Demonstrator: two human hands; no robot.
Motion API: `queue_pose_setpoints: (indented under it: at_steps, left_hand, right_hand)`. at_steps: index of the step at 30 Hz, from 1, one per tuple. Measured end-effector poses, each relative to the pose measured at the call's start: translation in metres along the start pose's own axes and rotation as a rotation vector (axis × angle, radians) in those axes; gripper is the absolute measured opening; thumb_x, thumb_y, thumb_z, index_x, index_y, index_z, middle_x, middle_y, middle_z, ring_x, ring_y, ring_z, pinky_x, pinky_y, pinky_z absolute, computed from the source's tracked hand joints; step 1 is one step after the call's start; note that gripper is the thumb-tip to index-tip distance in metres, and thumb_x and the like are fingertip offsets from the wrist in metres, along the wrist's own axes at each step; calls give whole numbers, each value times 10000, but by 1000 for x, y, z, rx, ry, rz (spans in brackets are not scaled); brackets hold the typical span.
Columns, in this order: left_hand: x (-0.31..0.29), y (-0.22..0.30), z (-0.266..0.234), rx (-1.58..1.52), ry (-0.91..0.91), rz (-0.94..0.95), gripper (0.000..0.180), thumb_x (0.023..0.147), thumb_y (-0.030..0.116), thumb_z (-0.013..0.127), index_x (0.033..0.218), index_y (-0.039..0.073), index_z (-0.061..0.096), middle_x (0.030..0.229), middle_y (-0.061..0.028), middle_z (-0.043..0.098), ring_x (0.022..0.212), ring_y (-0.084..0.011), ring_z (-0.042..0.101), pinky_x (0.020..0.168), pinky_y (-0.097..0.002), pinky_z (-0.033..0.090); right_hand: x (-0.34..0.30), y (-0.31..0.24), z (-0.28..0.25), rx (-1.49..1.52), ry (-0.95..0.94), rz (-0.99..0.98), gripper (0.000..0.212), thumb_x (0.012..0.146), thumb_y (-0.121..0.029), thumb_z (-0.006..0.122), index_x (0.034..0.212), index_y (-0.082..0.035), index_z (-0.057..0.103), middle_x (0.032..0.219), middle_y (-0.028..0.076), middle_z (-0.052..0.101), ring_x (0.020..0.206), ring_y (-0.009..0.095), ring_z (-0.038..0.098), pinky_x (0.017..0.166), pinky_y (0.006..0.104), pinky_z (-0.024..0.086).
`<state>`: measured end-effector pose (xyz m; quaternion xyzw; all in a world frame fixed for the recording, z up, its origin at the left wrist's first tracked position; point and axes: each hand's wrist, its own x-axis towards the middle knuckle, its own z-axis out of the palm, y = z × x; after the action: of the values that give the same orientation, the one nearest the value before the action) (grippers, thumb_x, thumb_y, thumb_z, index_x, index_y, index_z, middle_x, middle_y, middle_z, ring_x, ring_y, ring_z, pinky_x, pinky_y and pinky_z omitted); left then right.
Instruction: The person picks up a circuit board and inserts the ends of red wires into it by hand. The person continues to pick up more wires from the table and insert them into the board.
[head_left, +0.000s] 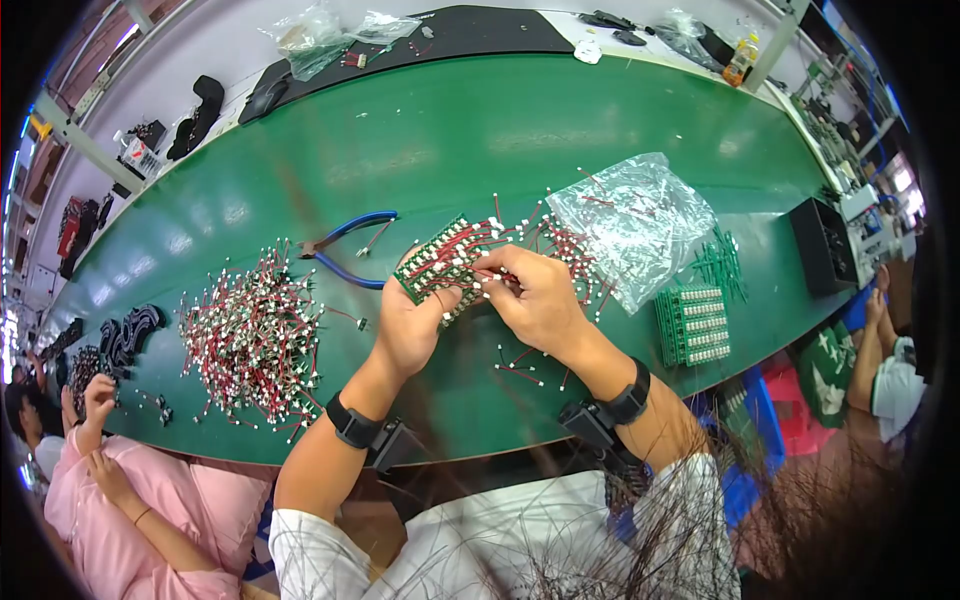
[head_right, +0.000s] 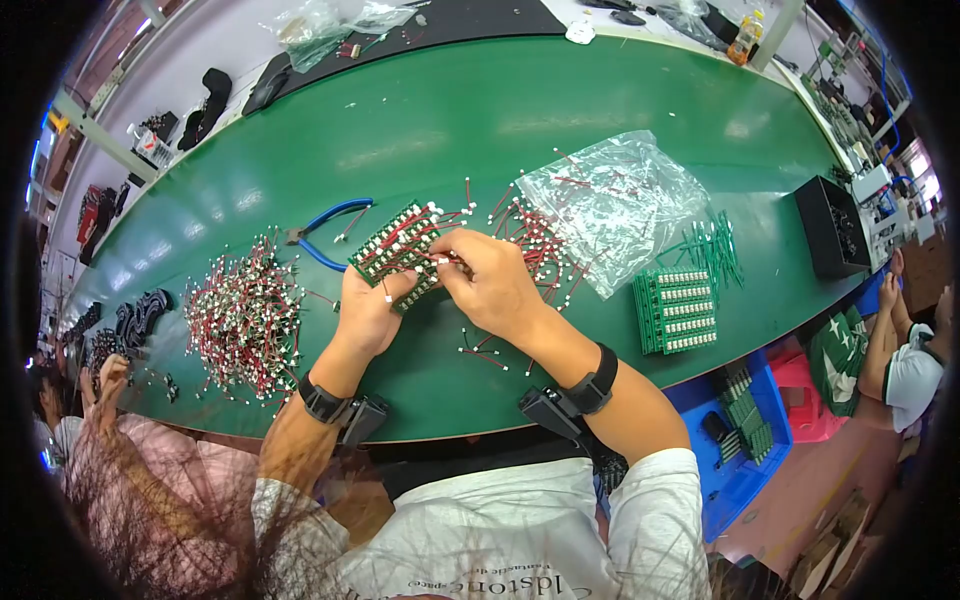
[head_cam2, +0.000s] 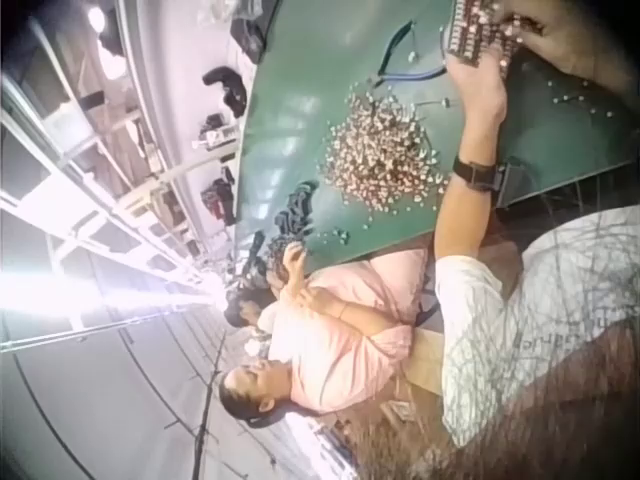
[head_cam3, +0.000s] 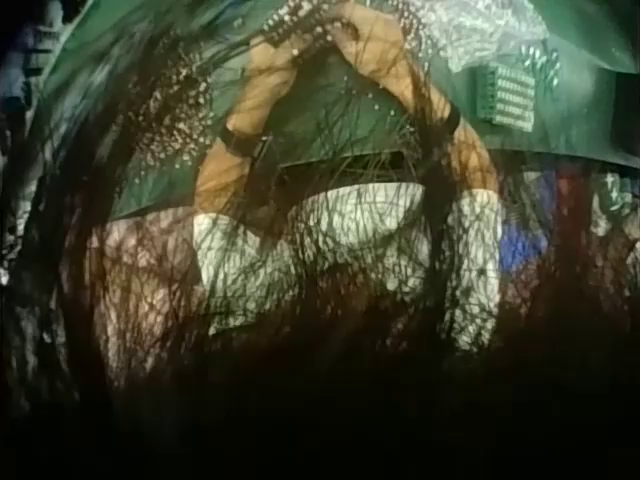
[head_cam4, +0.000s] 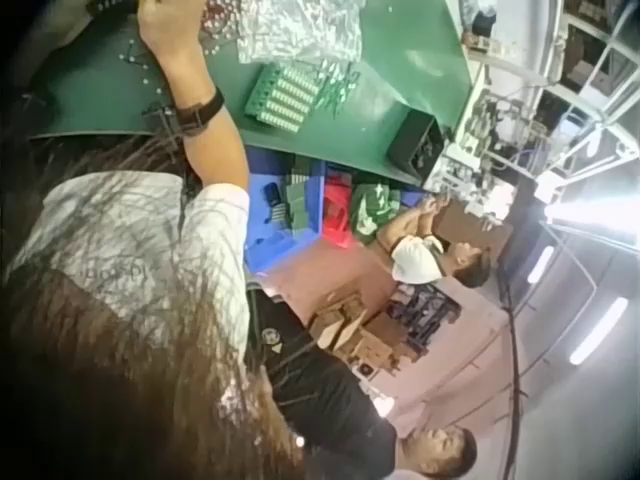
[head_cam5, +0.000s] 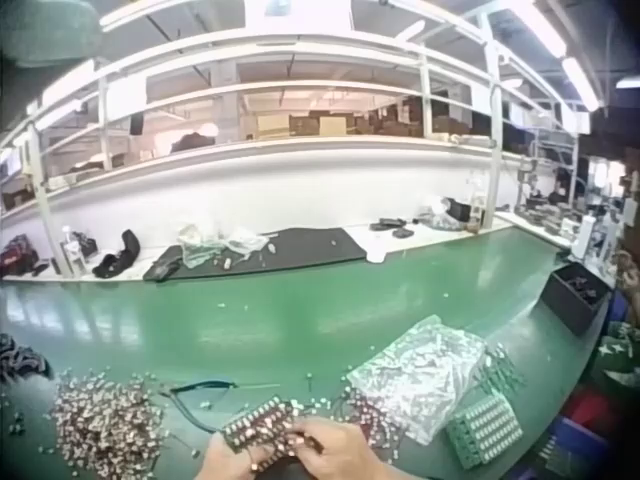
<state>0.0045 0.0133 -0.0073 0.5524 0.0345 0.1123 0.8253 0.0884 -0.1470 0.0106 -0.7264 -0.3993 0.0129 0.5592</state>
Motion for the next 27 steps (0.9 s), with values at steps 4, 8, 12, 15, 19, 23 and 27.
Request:
queue_pose_setpoints:
  at_steps: [4,8,12,15,19,23,27]
  left_hand:
    - [0,-2,3,31,-20,37,404,851,-74,542,1250,-19,504,1128,-86,633,1011,-157,628,909,-316,517]
    - [-2,1,6,52,-57,98,436,864,-79,531,1292,-36,460,1167,-92,613,1053,-158,612,915,-325,520]
    - [-4,9,18,122,-84,162,504,872,-95,511,1361,-46,399,1231,-110,584,1105,-174,599,958,-337,508]
    - [-5,9,17,150,-113,192,538,880,-107,499,1397,-44,365,1275,-118,560,1143,-176,581,978,-332,494]
    - [-5,8,16,237,-120,232,546,886,-114,492,1409,-42,355,1283,-115,556,1158,-168,568,994,-325,478]
    - [-7,7,18,213,-99,193,556,878,-112,516,1408,-39,365,1275,-103,562,1157,-151,561,1004,-309,457]
    - [-7,4,16,205,-75,163,564,873,-100,538,1409,-39,372,1266,-95,568,1153,-141,556,1001,-298,444]
  right_hand:
    - [0,9,7,-43,134,-156,125,835,-9,661,955,9,631,719,96,644,579,145,617,541,284,482]
    - [1,0,1,-80,172,-86,114,823,-15,675,920,10,621,720,94,642,555,150,602,534,284,483]
    - [0,3,1,-127,217,-53,123,810,-14,680,894,17,596,746,94,662,553,129,604,526,273,489]
    - [0,7,6,-117,236,-76,130,806,-11,679,877,18,574,763,99,673,555,116,605,517,267,487]
    - [-1,6,6,-157,237,-76,149,796,-11,686,856,15,552,769,105,678,567,124,621,515,278,491]
    - [-3,5,8,-177,238,-74,160,795,-17,691,867,18,553,768,110,674,588,162,651,522,294,508]
    - [-3,7,10,-198,228,-117,207,802,-50,713,899,28,548,773,130,671,638,237,683,556,324,544]
